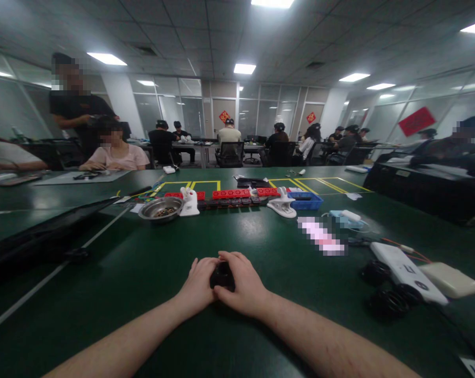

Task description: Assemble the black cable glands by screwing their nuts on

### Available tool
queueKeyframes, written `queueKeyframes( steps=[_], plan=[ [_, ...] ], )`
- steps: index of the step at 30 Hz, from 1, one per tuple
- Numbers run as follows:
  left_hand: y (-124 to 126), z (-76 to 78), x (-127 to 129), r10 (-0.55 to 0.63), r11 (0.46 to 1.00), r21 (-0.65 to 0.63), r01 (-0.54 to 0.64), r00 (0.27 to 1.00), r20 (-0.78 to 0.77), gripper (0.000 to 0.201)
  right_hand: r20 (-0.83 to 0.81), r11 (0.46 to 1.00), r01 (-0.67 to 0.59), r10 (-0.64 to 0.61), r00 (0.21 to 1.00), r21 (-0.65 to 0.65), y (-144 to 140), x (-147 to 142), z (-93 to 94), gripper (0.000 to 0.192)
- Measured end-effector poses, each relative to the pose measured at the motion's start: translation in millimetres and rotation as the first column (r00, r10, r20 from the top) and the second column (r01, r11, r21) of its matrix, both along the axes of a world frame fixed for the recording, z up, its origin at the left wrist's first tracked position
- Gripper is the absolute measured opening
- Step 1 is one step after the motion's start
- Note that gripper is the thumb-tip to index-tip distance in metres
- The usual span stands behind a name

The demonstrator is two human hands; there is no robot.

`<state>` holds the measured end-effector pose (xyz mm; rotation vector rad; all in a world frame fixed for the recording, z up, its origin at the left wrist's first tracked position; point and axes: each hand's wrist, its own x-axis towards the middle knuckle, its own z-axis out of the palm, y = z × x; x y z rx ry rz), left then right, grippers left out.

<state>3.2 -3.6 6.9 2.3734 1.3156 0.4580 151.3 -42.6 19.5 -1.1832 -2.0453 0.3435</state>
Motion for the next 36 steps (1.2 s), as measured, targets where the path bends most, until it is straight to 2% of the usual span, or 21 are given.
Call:
queueKeyframes(
  steps=[4,6,9,11,16,20,24,26,28,30,33,36],
  plan=[
    [-0.7,0.9,-0.1,0.02,1.0,0.007,-0.02,1.0,0.006,0.041,-0.001,0.996,0.093,-0.093,0.996,-0.014,2.7,0.1,-3.5,0.055],
    [-1.2,1.3,0.2,0.025,1.0,0.014,-0.025,1.0,0.004,0.04,-0.01,0.997,0.071,-0.071,0.997,-0.005,3.6,0.6,-5.0,0.051],
    [-1.0,0.3,0.4,0.026,1.0,0.012,-0.027,1.0,0.005,0.04,-0.013,1.0,-0.014,0.014,1.0,0.015,2.9,1.3,-4.7,0.058],
    [-0.1,-0.9,-0.2,0.022,1.0,0.015,-0.022,1.0,0.008,0.038,-0.009,1.0,-0.02,0.02,1.0,0.022,2.1,1.3,-3.4,0.062],
    [0.7,-0.8,-2.2,-0.004,1.0,0.029,0.004,1.0,0.004,0.038,-0.007,0.996,0.089,-0.089,0.996,0.01,3.7,0.2,-2.8,0.071],
    [-0.9,1.0,-1.6,-0.002,0.999,0.034,0.002,1.0,0.011,0.041,0.0,0.982,0.186,-0.186,0.982,0.004,6.5,-0.5,-4.5,0.062],
    [0.0,-0.5,-0.3,0.009,1.0,0.021,-0.009,1.0,0.0,0.04,-0.006,0.996,0.091,-0.091,0.996,0.004,5.0,-0.2,-3.4,0.05],
    [1.1,-2.1,0.0,0.01,1.0,0.025,-0.01,1.0,-0.001,0.041,-0.008,1.0,0.027,-0.027,1.0,0.017,3.1,0.4,-2.0,0.054],
    [2.2,-3.6,-0.2,0.001,1.0,0.029,-0.001,1.0,-0.002,0.039,-0.007,1.0,0.014,-0.014,1.0,0.024,2.0,0.7,-1.7,0.058],
    [2.9,-4.8,-0.8,-0.009,1.0,0.023,0.01,1.0,-0.007,0.037,-0.009,0.998,0.054,-0.053,0.999,0.023,2.8,0.4,-3.3,0.063],
    [3.2,-5.5,-1.3,-0.014,1.0,0.019,0.014,1.0,-0.016,0.042,-0.011,0.983,0.182,-0.181,0.983,0.023,6.7,-0.7,-7.5,0.067],
    [2.3,-4.1,-0.9,-0.001,1.0,0.026,0.001,1.0,-0.017,0.044,-0.005,0.968,0.25,-0.25,0.968,0.024,8.8,-1.6,-9.3,0.057]
  ],
)
